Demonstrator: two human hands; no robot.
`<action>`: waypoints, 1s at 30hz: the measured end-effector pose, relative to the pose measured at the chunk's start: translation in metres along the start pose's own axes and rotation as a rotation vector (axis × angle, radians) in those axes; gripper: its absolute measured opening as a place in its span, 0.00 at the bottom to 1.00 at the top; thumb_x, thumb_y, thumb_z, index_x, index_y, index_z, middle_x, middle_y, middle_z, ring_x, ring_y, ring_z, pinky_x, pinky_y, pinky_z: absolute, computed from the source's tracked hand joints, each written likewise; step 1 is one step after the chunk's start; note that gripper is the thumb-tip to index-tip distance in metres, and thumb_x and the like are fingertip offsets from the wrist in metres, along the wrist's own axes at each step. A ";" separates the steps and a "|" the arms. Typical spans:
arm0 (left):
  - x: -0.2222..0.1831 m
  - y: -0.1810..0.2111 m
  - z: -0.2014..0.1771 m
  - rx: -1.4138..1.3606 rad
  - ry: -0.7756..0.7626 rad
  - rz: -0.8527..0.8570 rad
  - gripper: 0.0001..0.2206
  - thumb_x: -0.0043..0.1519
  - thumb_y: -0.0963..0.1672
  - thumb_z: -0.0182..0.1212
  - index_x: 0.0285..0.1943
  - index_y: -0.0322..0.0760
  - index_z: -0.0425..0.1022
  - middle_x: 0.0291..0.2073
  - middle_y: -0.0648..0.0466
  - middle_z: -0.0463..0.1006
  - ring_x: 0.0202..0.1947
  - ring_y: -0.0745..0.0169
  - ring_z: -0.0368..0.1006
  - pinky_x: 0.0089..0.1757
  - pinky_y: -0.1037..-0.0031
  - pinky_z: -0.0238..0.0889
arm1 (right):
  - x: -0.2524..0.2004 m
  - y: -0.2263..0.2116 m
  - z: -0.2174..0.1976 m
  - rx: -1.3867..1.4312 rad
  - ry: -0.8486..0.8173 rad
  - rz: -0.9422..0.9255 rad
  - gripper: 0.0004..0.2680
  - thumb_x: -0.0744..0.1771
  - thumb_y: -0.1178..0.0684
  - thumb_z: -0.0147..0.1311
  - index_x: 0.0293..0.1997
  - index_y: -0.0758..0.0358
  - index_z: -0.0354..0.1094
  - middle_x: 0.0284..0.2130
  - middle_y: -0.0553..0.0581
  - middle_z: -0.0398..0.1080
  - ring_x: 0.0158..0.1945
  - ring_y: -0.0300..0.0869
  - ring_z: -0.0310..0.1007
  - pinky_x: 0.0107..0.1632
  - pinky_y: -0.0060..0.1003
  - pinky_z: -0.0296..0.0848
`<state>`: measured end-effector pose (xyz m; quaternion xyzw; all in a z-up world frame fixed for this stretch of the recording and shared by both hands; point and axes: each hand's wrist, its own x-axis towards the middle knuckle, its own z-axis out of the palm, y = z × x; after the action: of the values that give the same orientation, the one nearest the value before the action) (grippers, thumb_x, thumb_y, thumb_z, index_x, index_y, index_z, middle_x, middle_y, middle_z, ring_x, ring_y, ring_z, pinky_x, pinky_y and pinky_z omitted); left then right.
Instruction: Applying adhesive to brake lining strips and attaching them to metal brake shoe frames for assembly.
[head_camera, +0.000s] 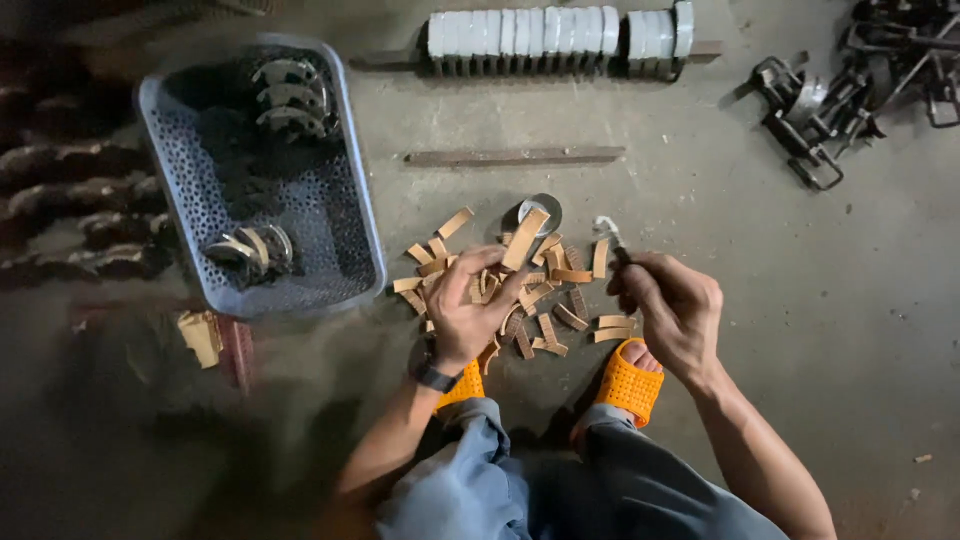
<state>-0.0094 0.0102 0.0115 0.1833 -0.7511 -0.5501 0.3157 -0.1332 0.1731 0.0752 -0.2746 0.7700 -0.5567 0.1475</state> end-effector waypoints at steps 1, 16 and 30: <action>0.000 0.004 0.006 -0.025 0.021 0.020 0.12 0.48 0.37 0.67 0.38 0.30 0.71 0.29 0.46 0.76 0.31 0.53 0.74 0.35 0.67 0.69 | 0.001 -0.005 -0.001 0.066 -0.055 0.106 0.06 0.64 0.63 0.46 0.28 0.68 0.69 0.13 0.55 0.65 0.15 0.38 0.61 0.22 0.31 0.64; 0.005 0.027 0.030 -0.051 0.050 0.074 0.11 0.44 0.36 0.70 0.32 0.30 0.72 0.29 0.43 0.78 0.32 0.52 0.76 0.32 0.71 0.71 | 0.003 0.012 -0.008 -0.061 -0.127 0.348 0.04 0.63 0.58 0.52 0.28 0.63 0.71 0.11 0.54 0.65 0.15 0.37 0.60 0.21 0.29 0.62; -0.003 0.026 0.038 0.023 0.087 0.178 0.09 0.44 0.37 0.70 0.29 0.28 0.73 0.27 0.42 0.77 0.28 0.50 0.76 0.30 0.69 0.70 | -0.006 0.017 0.002 -0.297 -0.032 0.022 0.04 0.63 0.60 0.52 0.27 0.61 0.71 0.12 0.56 0.66 0.15 0.47 0.67 0.19 0.32 0.63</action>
<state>-0.0307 0.0480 0.0279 0.1431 -0.7564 -0.5027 0.3934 -0.1321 0.1789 0.0583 -0.2936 0.8445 -0.4305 0.1238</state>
